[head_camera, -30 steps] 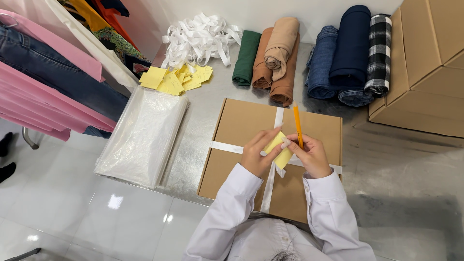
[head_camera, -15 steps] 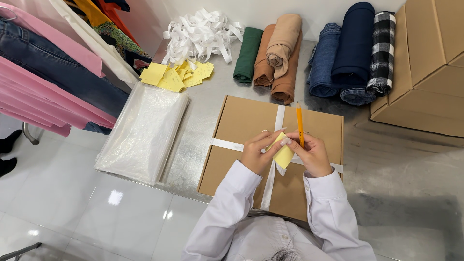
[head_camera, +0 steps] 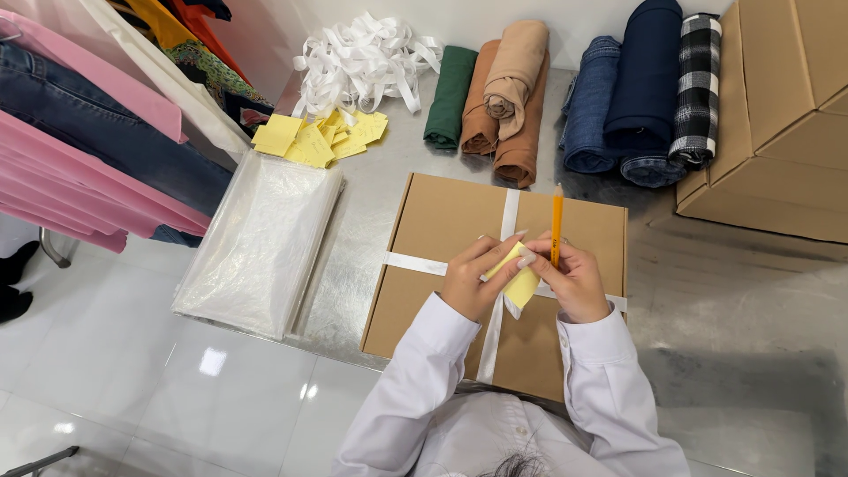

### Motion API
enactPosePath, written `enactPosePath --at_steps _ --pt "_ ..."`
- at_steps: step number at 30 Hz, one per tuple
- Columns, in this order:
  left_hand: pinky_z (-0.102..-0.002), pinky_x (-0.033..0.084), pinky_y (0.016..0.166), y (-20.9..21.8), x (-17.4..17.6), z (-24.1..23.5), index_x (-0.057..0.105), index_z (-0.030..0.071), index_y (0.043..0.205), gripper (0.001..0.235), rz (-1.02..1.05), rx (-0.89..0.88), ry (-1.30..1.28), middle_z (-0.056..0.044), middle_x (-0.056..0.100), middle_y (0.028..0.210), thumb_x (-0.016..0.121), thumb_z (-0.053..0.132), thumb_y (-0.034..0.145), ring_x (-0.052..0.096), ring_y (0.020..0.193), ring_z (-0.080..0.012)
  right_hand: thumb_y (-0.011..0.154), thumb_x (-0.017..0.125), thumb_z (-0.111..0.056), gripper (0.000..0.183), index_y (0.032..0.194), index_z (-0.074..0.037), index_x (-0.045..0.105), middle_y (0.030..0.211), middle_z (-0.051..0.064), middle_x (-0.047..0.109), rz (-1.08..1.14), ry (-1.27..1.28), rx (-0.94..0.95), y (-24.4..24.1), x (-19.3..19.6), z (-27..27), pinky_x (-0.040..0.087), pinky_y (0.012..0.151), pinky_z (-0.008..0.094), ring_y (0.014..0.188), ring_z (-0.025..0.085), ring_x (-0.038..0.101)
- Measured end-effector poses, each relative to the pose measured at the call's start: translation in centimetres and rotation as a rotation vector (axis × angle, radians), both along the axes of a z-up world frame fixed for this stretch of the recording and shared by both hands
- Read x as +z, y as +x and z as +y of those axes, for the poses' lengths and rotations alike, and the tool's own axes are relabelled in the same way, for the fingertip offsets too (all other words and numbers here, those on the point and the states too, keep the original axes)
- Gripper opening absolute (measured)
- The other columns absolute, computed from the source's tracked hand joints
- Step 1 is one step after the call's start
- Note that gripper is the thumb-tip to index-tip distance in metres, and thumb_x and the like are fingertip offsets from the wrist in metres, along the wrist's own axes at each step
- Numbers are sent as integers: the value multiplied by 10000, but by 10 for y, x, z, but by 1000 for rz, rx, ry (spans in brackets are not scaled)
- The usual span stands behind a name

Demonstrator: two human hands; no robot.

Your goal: The person picks up a yellow sticky note and a pencil, writes on the note, and then places it on a cardboard box tied with a white ribbon. The person then moves the box to a nearby surface.

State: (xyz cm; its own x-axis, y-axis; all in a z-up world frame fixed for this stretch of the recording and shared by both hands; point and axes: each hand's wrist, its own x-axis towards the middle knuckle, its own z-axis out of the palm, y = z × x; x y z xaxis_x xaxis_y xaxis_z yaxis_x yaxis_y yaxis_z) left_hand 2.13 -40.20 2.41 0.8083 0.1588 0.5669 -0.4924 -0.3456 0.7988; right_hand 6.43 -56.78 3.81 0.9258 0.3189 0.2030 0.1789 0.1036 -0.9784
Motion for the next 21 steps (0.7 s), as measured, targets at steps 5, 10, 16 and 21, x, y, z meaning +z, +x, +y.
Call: enactPosePath --at_steps 5,10,16,21 --pt "-274 526 667 -5 14 -2 742 169 1251 305 77 -84 -157 -44 693 836 748 207 948 596 685 -123 929 720 -78 147 1028 28 746 809 75 552 10 18 -13 -1 -2 3 395 526 153 551 19 426" --pt "-277 492 703 -7 16 -7 727 143 1278 309 129 -140 -317 -65 655 822 722 188 972 536 744 -101 922 723 -64 161 1042 40 743 803 68 549 30 36 -32 -1 0 7 380 496 142 516 5 414" --pt "-270 481 742 -6 16 -8 725 139 1281 301 169 -156 -402 -61 617 820 706 189 985 517 784 -96 920 726 -58 155 1045 31 750 805 65 544 26 42 -46 0 -3 7 372 483 144 510 6 413" --pt "-273 473 775 -4 8 -7 723 150 1290 305 186 -162 -395 -73 616 836 705 195 988 532 798 -107 932 714 -64 159 1052 32 754 807 56 528 51 19 -27 -3 10 9 357 460 137 537 6 394"
